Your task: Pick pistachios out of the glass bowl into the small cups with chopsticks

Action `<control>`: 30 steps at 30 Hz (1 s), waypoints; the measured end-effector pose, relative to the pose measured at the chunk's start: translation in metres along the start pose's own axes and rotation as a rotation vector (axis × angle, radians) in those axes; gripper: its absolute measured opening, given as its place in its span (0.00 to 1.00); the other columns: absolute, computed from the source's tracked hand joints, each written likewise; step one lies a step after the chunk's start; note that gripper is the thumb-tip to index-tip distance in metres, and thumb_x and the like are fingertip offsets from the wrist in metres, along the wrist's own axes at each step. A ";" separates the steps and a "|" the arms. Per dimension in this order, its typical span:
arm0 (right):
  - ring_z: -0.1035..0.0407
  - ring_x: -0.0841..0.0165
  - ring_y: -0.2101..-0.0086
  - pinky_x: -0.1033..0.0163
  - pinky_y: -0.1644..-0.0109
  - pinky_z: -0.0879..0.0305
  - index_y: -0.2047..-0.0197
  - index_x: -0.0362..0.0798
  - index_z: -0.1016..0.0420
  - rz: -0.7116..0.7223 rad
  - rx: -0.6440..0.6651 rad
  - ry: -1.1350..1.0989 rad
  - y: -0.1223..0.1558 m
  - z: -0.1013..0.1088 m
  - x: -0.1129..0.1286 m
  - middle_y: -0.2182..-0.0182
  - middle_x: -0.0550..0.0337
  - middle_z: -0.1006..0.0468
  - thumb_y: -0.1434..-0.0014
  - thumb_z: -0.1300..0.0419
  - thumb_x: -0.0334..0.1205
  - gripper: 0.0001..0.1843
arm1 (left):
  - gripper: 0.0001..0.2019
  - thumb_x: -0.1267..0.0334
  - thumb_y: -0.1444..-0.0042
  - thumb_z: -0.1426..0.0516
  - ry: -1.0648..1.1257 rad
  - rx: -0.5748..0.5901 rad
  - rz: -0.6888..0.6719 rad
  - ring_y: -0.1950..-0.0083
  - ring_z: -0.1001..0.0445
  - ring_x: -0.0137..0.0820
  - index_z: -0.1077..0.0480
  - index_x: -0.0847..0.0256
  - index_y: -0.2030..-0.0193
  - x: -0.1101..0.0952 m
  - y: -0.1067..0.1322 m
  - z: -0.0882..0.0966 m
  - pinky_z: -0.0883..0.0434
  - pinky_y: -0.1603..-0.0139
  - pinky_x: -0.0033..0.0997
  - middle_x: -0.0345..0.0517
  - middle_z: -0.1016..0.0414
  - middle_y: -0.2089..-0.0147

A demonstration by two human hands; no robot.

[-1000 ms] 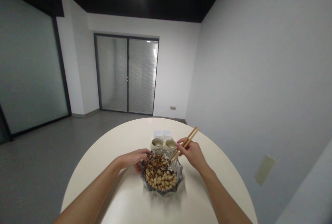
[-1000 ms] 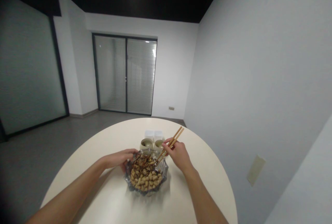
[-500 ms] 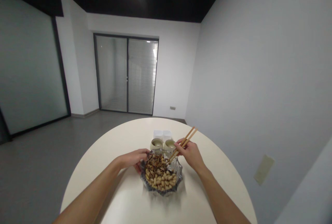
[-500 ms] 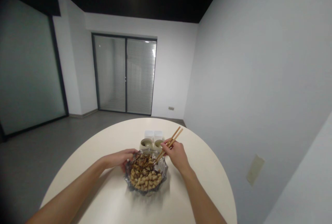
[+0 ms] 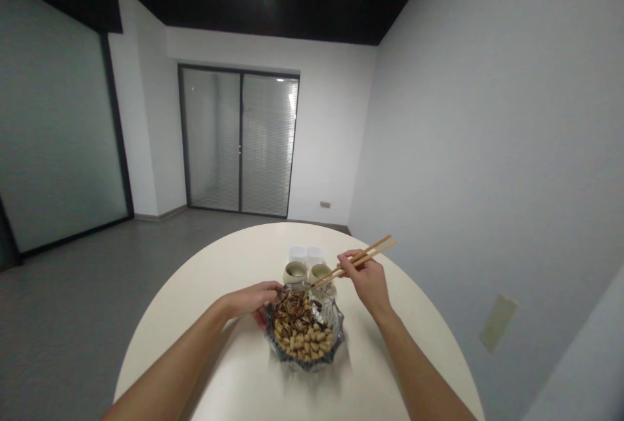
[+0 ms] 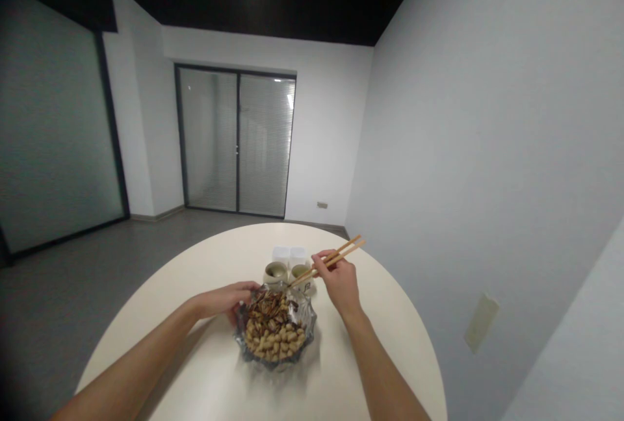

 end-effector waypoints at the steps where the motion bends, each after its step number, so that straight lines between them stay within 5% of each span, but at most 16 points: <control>1: 0.16 0.57 0.72 0.56 0.65 0.17 0.62 0.47 0.18 0.035 -0.029 0.017 -0.002 0.000 0.007 0.71 0.52 0.14 0.43 0.31 0.68 0.29 | 0.27 0.59 0.53 0.44 -0.001 0.002 0.000 0.64 0.19 0.38 0.29 0.59 0.44 0.000 0.000 0.000 0.23 0.71 0.31 0.48 0.20 0.55; 7: 0.16 0.59 0.71 0.61 0.65 0.20 0.64 0.50 0.17 0.191 -0.123 0.092 -0.003 -0.020 0.035 0.72 0.56 0.14 0.37 0.33 0.60 0.21 | 0.26 0.59 0.54 0.43 0.012 0.005 0.002 0.65 0.19 0.37 0.29 0.60 0.45 0.001 -0.001 0.000 0.23 0.72 0.30 0.49 0.21 0.53; 14: 0.18 0.62 0.70 0.62 0.63 0.23 0.65 0.52 0.17 0.210 0.084 0.162 0.005 -0.056 0.019 0.70 0.59 0.13 0.34 0.36 0.57 0.18 | 0.27 0.59 0.55 0.42 0.039 -0.007 0.012 0.66 0.20 0.37 0.29 0.59 0.45 0.001 -0.001 0.001 0.24 0.72 0.31 0.49 0.20 0.54; 22: 0.18 0.60 0.69 0.60 0.61 0.22 0.64 0.51 0.18 0.184 0.037 0.186 0.004 -0.026 0.019 0.70 0.57 0.14 0.35 0.36 0.59 0.19 | 0.27 0.57 0.56 0.42 0.014 -0.005 0.015 0.67 0.21 0.36 0.30 0.59 0.46 0.002 -0.001 0.001 0.24 0.72 0.31 0.47 0.21 0.55; 30: 0.19 0.59 0.74 0.57 0.68 0.18 0.63 0.48 0.21 -0.021 0.177 0.056 0.008 -0.006 0.002 0.72 0.53 0.15 0.43 0.33 0.71 0.31 | 0.26 0.57 0.55 0.42 0.037 0.001 0.008 0.67 0.20 0.37 0.30 0.58 0.47 0.001 0.000 -0.002 0.23 0.71 0.32 0.46 0.20 0.57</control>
Point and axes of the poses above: each hand's wrist, its own y-axis away from the middle knuckle, its own z-axis out of the back of the hand, x = y × z, the point moved 10 cm from there along -y, towards the middle knuckle
